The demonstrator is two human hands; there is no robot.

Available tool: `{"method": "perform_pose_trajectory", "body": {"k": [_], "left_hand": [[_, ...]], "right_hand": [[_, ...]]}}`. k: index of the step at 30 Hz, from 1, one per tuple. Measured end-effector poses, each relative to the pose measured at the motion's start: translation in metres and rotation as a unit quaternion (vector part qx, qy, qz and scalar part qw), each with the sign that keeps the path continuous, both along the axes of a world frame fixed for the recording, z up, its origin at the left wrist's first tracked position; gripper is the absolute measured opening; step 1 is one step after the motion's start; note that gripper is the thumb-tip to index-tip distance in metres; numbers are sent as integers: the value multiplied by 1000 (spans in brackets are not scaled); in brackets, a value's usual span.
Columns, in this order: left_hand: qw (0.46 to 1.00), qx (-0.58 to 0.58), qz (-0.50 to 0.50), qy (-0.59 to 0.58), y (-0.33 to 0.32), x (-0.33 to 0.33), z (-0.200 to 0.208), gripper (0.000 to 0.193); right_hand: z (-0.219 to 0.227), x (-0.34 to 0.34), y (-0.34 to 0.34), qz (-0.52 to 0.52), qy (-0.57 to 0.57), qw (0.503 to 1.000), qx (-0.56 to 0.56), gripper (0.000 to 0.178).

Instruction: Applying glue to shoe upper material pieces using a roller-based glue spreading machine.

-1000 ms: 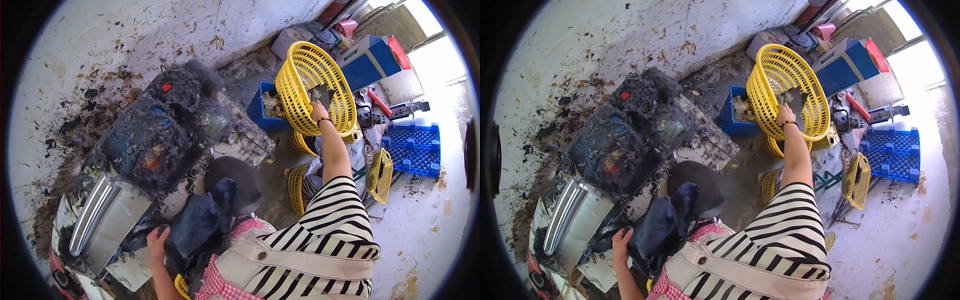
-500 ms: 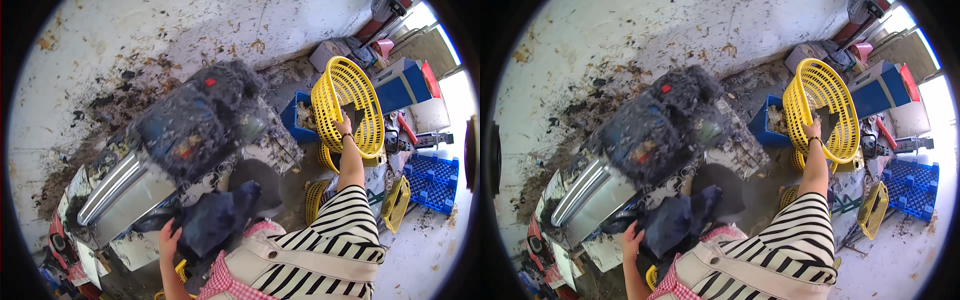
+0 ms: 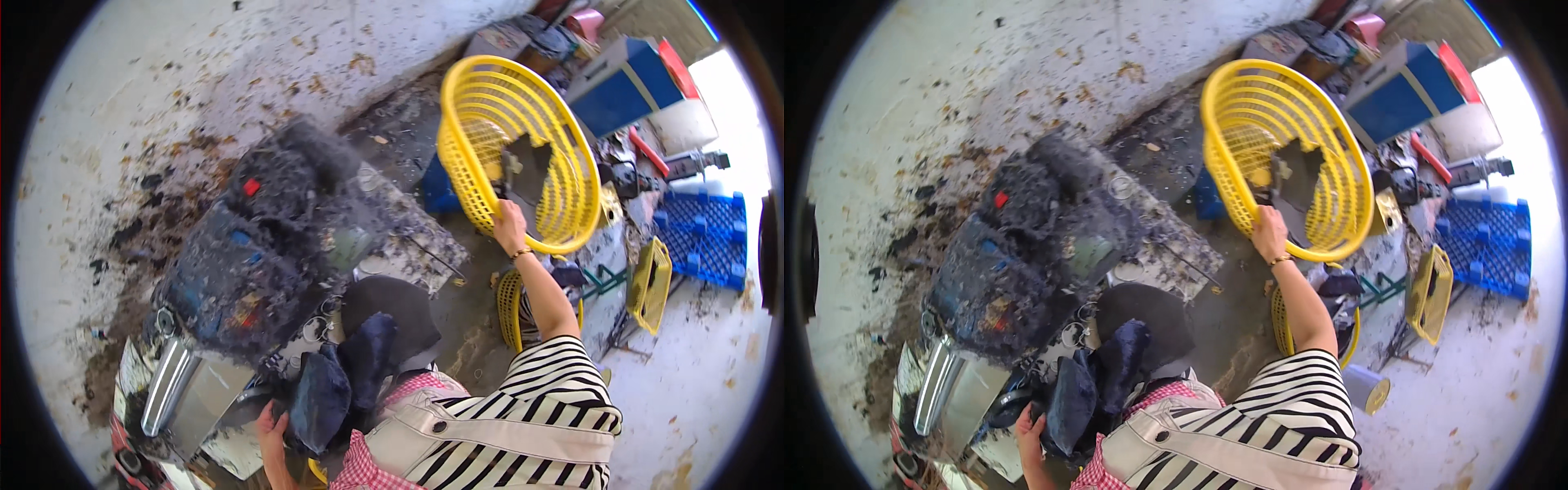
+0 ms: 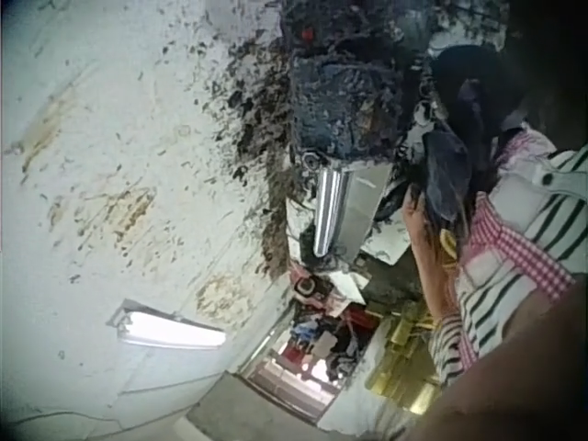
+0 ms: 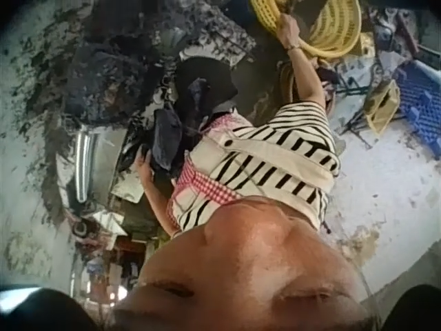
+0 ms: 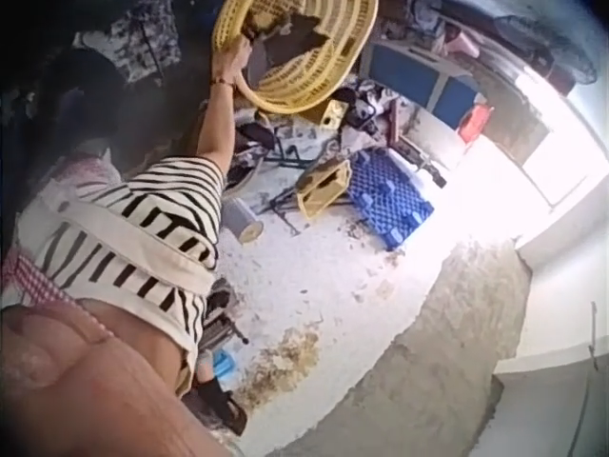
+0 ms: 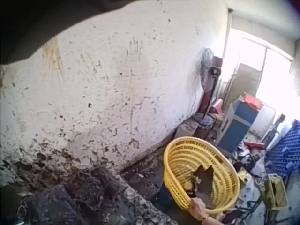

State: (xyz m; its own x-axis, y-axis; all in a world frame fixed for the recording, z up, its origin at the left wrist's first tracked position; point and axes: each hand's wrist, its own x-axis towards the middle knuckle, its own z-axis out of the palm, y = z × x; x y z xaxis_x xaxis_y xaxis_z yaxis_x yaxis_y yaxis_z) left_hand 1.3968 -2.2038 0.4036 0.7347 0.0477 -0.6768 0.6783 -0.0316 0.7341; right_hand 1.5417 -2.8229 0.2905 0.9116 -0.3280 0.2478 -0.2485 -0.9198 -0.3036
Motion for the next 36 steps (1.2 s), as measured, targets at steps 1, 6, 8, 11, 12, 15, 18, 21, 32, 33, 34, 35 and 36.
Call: {"method": "perform_pose_trajectory", "body": {"k": [1, 6, 8, 11, 12, 15, 18, 21, 32, 33, 34, 35, 36], "left_hand": [[1000, -21, 10, 0, -3, 3, 2, 42], [988, 145, -55, -30, -13, 12, 22, 26], [955, 252, -101, -121, -9, 8, 25, 26], [921, 303, -109, -221, -21, 7, 58, 24], [914, 294, -96, -264, -24, 7, 69, 22], [891, 292, -46, -346, -13, -18, 114, 19], [881, 253, 39, -397, -14, -41, 153, 20], [834, 324, 106, -434, 7, -67, 169, 18], [738, 637, 165, -150, 89, -34, 51, 15], [739, 636, 163, -150, 90, -28, 49, 16], [744, 630, 162, -150, 92, -25, 47, 16], [745, 627, 169, -153, 96, -22, 44, 16], [745, 624, 175, -155, 99, -18, 41, 17]], "right_hand": [[7, -2, 4, 16, 11, 1000, 12, 25], [18, 11, -6, 32, 228, 973, -8, 34], [48, 30, 3, 52, 147, 988, -20, 40], [200, 45, 133, 211, -62, 960, 175, 40], [245, 35, 176, 296, -41, 922, 247, 42], [295, 19, 303, 659, 137, 637, 376, 70], [261, 2, 407, 743, 155, 593, 269, 90], [227, 4, 465, 713, 393, 491, 311, 79], [199, -30, 569, 735, -112, 668, -36, 29], [194, -36, 570, 754, 51, 651, -71, 39], [186, -40, 570, 741, -18, 668, -72, 42], [179, -42, 573, 724, -85, 681, -73, 45], [173, -40, 577, 714, -87, 689, -91, 48]]}}
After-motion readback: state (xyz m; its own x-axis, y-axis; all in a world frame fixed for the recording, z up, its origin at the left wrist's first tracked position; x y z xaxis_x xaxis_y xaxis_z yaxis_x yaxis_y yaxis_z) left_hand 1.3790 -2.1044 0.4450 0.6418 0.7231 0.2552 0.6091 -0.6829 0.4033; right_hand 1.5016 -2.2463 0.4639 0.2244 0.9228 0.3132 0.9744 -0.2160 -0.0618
